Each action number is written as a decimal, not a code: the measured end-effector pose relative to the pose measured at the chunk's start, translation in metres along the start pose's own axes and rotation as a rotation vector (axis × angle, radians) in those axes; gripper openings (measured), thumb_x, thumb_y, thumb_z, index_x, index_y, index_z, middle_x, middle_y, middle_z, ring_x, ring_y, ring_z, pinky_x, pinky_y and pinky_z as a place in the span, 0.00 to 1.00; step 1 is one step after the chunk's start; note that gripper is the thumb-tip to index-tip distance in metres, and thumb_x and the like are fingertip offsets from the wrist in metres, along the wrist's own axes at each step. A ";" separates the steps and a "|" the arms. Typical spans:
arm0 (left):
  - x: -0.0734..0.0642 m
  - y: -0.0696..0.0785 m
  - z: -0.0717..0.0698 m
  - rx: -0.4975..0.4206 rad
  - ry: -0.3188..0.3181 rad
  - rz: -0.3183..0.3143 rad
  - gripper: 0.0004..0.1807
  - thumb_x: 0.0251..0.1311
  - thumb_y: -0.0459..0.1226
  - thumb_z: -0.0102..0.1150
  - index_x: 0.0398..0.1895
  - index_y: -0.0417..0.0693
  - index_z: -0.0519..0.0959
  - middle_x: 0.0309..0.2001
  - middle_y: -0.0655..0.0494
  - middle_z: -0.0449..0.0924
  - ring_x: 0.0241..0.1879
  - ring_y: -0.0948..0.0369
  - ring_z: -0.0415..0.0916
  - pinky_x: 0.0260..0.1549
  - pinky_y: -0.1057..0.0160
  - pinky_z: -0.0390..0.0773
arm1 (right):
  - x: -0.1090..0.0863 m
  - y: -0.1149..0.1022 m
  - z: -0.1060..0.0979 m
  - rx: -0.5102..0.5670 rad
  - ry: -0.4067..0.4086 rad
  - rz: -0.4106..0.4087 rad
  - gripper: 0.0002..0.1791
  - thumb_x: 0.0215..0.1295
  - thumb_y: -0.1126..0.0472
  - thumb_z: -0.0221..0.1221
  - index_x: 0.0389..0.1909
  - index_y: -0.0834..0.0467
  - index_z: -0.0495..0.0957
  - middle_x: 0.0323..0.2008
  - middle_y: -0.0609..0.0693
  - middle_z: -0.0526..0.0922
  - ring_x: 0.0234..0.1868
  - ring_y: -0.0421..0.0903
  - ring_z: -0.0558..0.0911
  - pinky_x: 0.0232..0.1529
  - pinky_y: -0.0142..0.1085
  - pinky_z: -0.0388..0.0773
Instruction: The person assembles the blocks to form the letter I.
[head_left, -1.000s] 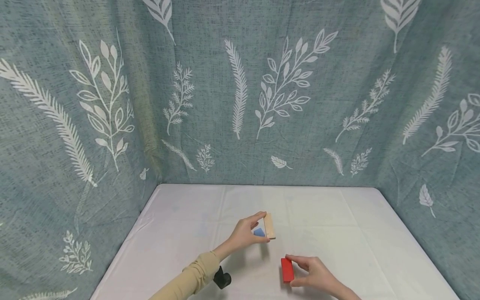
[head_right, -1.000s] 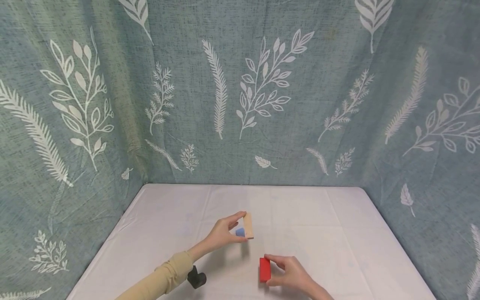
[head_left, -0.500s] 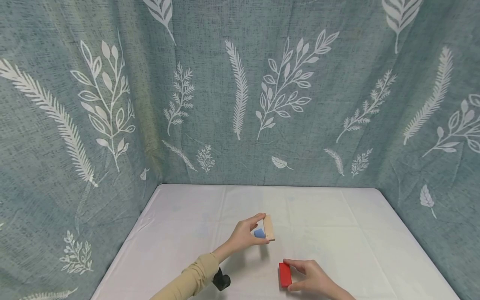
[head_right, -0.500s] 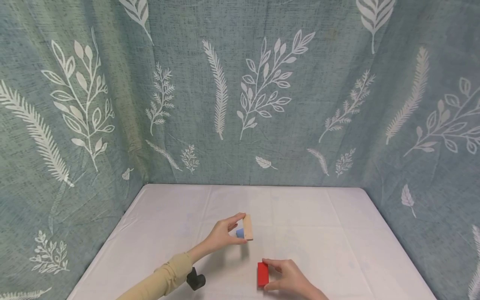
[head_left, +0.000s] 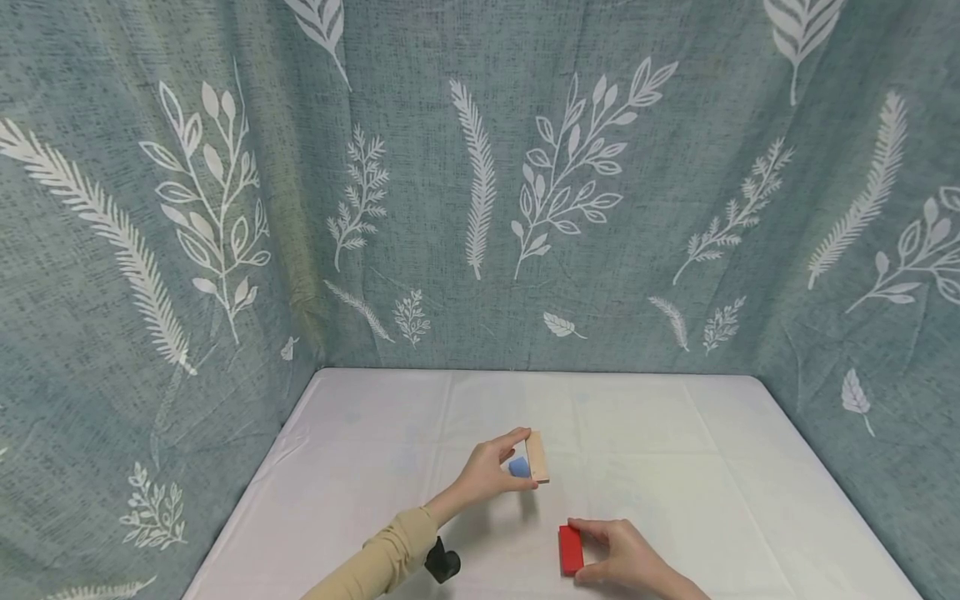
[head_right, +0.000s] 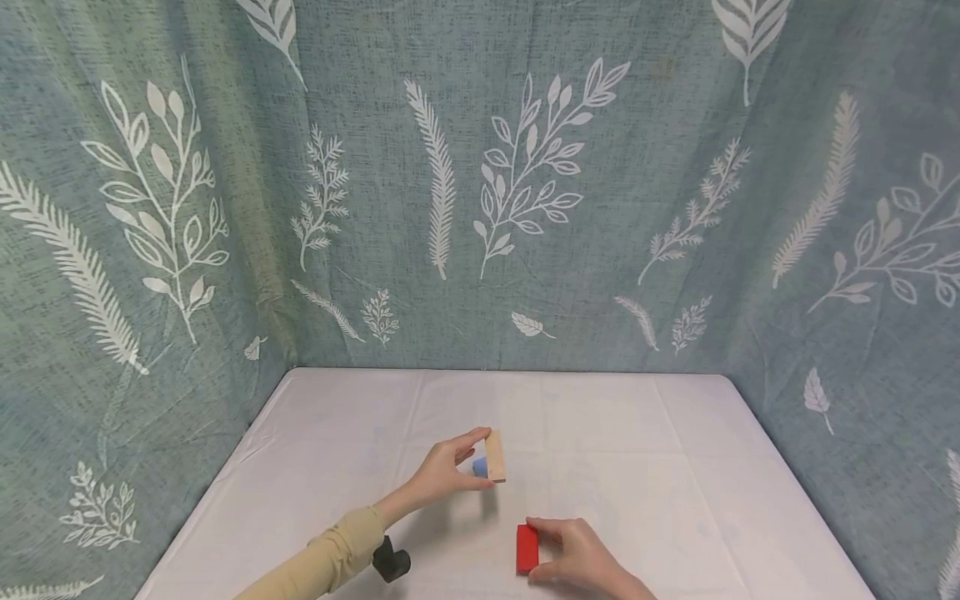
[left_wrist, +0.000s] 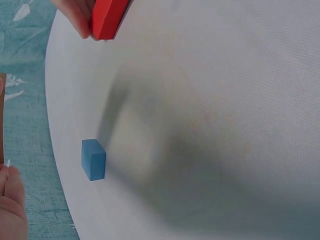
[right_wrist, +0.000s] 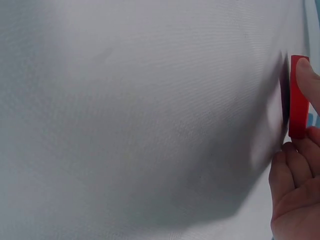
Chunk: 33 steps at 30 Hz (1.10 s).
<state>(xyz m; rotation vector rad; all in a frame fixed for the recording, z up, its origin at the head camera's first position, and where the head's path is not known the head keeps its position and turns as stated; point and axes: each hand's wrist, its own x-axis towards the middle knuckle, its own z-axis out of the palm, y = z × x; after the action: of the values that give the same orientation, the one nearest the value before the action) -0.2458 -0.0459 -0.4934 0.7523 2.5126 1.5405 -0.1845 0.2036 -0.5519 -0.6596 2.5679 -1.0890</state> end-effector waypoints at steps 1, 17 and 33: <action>0.000 0.000 0.000 0.000 -0.002 -0.001 0.42 0.47 0.34 0.72 0.67 0.36 0.64 0.69 0.41 0.62 0.69 0.50 0.60 0.64 0.56 0.70 | 0.000 0.000 0.000 -0.004 0.001 -0.001 0.39 0.44 0.50 0.74 0.58 0.62 0.75 0.55 0.56 0.80 0.57 0.53 0.79 0.55 0.47 0.80; -0.003 -0.003 0.002 0.044 -0.005 0.026 0.41 0.48 0.36 0.71 0.67 0.36 0.64 0.68 0.40 0.63 0.69 0.47 0.60 0.63 0.56 0.71 | -0.003 0.001 0.003 -0.057 0.005 0.002 0.39 0.43 0.49 0.74 0.58 0.60 0.75 0.55 0.53 0.81 0.58 0.43 0.78 0.56 0.41 0.80; -0.005 -0.002 0.001 0.033 -0.013 0.020 0.41 0.47 0.34 0.72 0.66 0.36 0.65 0.68 0.41 0.64 0.68 0.47 0.61 0.63 0.55 0.71 | -0.005 0.002 0.003 -0.056 0.000 0.011 0.41 0.44 0.44 0.72 0.60 0.56 0.74 0.57 0.50 0.80 0.59 0.46 0.77 0.57 0.48 0.78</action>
<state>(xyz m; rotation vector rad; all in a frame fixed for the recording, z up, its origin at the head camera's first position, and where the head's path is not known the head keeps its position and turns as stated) -0.2419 -0.0476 -0.4964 0.7921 2.5343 1.4988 -0.1790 0.2051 -0.5550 -0.6578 2.6074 -1.0167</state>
